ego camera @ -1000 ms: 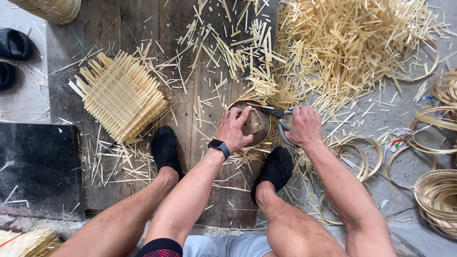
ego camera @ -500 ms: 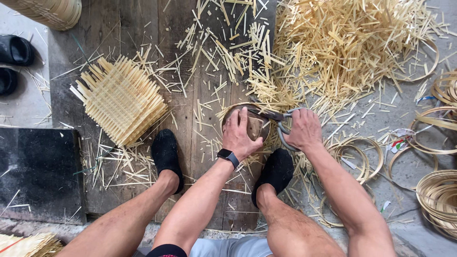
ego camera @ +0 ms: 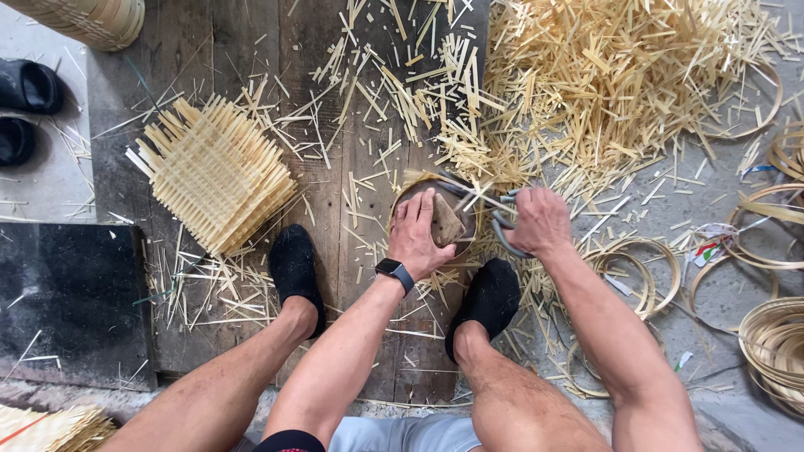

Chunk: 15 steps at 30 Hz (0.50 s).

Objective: The person sits on the floor and repeatedly assembles small round bamboo baskets. They place a woven bamboo mat onto a circular wooden mold, press it into shape, and use shears to trim the excess bamboo strips around the edge. The finished baskets are stacked nearby.

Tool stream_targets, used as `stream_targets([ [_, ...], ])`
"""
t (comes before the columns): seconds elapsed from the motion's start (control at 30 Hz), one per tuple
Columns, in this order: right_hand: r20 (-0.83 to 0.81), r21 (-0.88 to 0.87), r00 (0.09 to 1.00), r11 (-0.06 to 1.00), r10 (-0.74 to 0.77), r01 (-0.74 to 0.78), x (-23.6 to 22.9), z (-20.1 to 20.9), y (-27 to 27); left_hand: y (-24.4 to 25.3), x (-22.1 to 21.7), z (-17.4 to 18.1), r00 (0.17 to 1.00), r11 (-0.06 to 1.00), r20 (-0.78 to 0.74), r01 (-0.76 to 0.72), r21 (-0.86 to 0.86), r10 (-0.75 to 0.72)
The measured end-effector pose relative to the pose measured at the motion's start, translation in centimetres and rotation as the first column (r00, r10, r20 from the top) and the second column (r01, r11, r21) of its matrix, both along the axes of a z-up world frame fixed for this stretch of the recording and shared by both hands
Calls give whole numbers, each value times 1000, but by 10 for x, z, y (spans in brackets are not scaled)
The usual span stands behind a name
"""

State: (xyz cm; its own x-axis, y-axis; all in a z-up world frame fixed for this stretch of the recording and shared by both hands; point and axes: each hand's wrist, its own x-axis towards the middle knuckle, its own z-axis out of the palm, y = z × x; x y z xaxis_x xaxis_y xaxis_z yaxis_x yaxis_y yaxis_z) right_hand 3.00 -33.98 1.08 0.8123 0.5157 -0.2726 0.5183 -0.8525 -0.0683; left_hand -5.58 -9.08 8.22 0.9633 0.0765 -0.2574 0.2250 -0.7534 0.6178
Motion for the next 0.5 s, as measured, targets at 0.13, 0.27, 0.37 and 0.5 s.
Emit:
stream_targets([
  [0.13, -151, -12, 986, 997, -72, 71, -1, -14, -30, 13, 7, 7, 979, 983, -110, 178, 35, -173],
  [0.27, 108, 89, 993, 995, 44, -54, 0, 1, -14, 16, 12, 9, 968, 973, -105, 230, 5, -228],
  [0.37, 193, 116, 980, 991, 46, -70, -2, -10, -3, 20, 17, 12, 948, 953, -130, 299, 48, -290],
  [0.5, -219, -122, 972, 991, -82, 56, -3, -23, -25, 15, 11, 22, 943, 915, -194, 314, 252, -270],
])
